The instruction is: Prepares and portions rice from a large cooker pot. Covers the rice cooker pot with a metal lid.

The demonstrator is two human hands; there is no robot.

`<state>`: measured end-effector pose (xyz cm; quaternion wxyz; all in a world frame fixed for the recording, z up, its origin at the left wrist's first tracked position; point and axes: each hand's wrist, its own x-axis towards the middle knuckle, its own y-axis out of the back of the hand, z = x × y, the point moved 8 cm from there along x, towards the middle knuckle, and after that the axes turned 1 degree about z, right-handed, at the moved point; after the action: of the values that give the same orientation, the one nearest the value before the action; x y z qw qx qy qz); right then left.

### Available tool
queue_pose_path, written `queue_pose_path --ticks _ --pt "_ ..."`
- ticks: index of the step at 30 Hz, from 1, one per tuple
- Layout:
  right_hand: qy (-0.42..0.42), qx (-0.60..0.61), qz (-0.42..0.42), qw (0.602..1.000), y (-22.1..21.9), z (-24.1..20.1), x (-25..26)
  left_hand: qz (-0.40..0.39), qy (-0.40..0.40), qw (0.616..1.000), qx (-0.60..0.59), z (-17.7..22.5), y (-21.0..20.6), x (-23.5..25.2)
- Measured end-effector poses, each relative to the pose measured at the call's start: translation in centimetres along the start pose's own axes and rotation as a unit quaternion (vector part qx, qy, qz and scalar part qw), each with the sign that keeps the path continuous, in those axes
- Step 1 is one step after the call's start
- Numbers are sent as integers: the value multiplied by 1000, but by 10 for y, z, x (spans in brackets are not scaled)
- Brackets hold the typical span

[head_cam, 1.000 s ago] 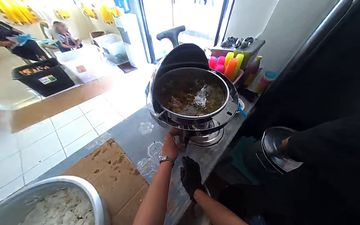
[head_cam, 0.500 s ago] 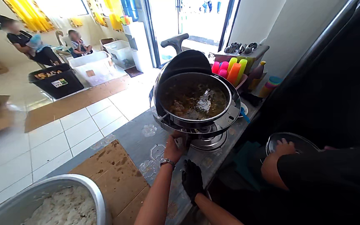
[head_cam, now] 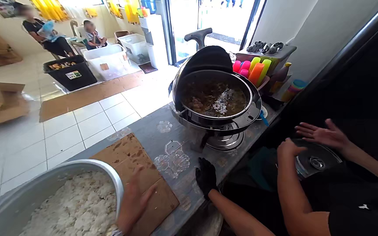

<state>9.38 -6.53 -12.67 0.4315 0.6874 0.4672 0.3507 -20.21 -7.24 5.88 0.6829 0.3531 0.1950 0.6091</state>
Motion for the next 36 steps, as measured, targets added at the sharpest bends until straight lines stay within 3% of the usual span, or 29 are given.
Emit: queue_pose_path --ticks 2,5,9,11,14,16,18,20,22,25,28,31,36 --pt "23 6 5 1000 1 1 0 99 36 993 58 -37 80 -26" --pt "21 36 -62 997 4 1 -5 211 138 960 119 -96 193 -85" --pt "-67 150 -47 985 38 -22 -16 342 225 904 120 -172 275 -168" --pt "-73 230 -22 970 60 -62 -33 350 278 891 81 -169 286 -190" --pt "24 338 27 941 91 -155 -62 295 360 881 80 -198 280 -203" --pt "128 381 29 915 101 -228 -86 230 349 897 144 -228 258 -207" --pt "229 367 11 902 100 -301 -114 188 311 922 135 -239 238 -202" --pt "302 292 -45 906 86 -366 -144 147 315 937 31 -247 222 -200" --pt "350 214 -137 902 62 -423 -174 171 295 939 -36 -248 232 -205" --pt "394 133 -300 859 16 -493 -220 256 185 949 26 -238 274 -214" --pt "407 -18 -432 804 -42 -535 -259 265 192 944 51 -268 281 -222" --pt "428 -169 -432 776 -81 -557 -276 231 300 924 -58 -302 270 -224" --pt "413 -160 -429 787 -97 -568 -268 281 290 908 -111 -306 270 -232"
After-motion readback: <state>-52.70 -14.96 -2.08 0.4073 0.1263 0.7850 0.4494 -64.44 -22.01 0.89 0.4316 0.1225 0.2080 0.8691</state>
